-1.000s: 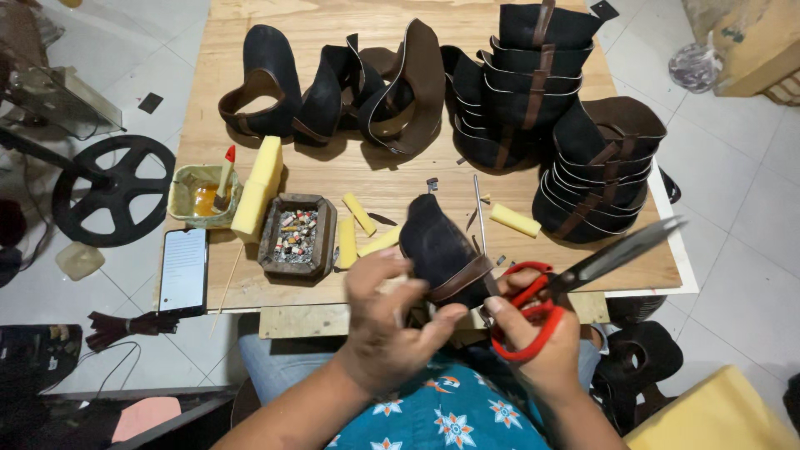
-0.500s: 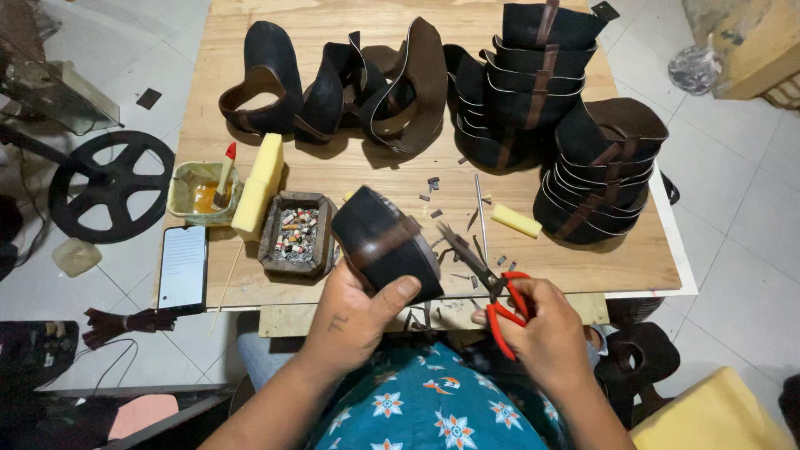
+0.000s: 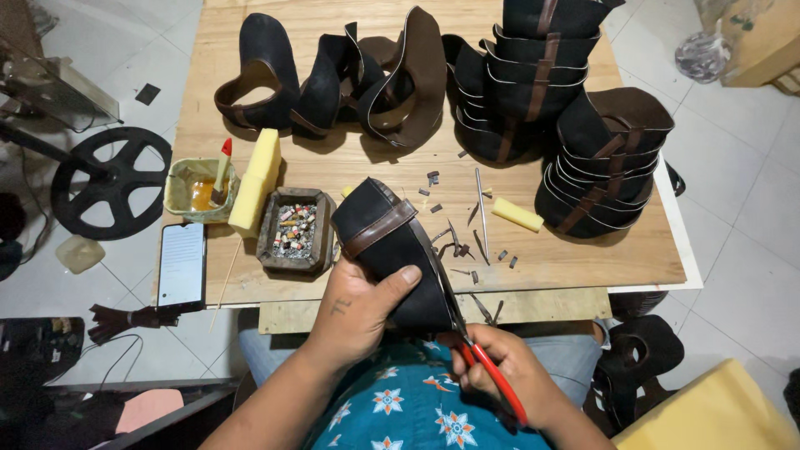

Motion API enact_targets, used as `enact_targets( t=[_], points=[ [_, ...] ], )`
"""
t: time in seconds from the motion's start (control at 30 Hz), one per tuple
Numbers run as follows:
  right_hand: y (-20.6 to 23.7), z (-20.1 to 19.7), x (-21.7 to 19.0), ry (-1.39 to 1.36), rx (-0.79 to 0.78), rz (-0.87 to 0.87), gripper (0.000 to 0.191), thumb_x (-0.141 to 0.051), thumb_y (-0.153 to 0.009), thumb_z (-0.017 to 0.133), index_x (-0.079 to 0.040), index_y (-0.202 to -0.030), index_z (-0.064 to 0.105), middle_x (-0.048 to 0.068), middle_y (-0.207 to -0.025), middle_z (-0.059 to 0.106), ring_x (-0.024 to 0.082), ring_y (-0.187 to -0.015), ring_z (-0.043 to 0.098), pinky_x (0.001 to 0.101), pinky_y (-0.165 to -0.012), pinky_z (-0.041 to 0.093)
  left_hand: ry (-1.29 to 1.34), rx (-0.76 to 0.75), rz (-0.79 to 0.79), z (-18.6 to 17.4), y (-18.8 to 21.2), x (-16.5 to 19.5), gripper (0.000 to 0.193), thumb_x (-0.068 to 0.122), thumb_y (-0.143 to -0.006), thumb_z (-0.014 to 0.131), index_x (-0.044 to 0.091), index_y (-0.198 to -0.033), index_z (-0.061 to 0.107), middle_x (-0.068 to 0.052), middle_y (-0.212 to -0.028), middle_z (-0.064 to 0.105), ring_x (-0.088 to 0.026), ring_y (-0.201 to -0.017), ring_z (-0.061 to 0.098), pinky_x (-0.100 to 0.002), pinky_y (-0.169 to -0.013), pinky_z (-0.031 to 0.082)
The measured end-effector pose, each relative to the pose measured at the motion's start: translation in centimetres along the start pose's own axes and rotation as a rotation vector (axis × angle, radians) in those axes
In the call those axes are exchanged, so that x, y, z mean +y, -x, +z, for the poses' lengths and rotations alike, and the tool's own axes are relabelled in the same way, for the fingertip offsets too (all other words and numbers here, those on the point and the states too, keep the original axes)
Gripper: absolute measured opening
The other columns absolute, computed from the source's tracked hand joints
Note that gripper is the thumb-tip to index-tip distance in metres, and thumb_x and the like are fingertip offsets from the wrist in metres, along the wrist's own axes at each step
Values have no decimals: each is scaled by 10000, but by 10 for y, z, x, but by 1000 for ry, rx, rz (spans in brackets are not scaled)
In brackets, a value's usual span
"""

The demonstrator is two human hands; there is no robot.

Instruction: The person sits at a workbench holding a shoe upper in one hand and uses red-handled scissors to trim excess leather from the edge of the upper. They place the trimmed upper on the table with a stack of finished uppers, pick up another upper, and continue trimming edges one at a time.

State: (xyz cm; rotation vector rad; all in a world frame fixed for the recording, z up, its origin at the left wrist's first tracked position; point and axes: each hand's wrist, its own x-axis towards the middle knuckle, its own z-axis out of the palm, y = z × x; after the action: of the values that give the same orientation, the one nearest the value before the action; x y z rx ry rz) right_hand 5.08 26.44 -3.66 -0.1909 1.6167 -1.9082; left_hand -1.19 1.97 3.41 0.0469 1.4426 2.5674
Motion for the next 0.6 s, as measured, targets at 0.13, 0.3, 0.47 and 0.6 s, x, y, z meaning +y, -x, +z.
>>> enact_targets(
  t=[0.13,0.3,0.47,0.6],
  points=[
    [-1,2,2,-33,49,34,678,-504,-844,748,37,-1245,669,39,-829,621,129,-618,594,265,-562,508,4,20,13,0,-1,-2,347,1,-929,671,-4,-1264,581,-94,-1139,702,-167,-1033,675,-354,-936,575],
    [-1,0,4,-22,60,14,684,-514,-849,752,45,-1239,687,39,-781,615,119,-583,582,264,-540,501,-44,28,55,1,-3,-4,339,6,-945,682,-6,-1268,583,-94,-1141,696,-167,-1036,667,-355,-942,571],
    [-1,-1,3,-7,46,-24,701,-513,-863,766,49,-1273,677,35,-793,604,105,-615,568,251,-542,494,-116,35,96,1,-5,-2,346,23,-947,686,-5,-1277,587,-94,-1159,702,-162,-1049,669,-349,-958,568],
    [0,-1,5,-104,36,-3,734,-523,-831,767,60,-1269,682,35,-735,592,114,-548,562,250,-496,474,-95,43,111,2,-6,-2,381,21,-936,691,8,-1294,563,-90,-1169,690,-164,-1067,661,-349,-970,561]
  ],
)
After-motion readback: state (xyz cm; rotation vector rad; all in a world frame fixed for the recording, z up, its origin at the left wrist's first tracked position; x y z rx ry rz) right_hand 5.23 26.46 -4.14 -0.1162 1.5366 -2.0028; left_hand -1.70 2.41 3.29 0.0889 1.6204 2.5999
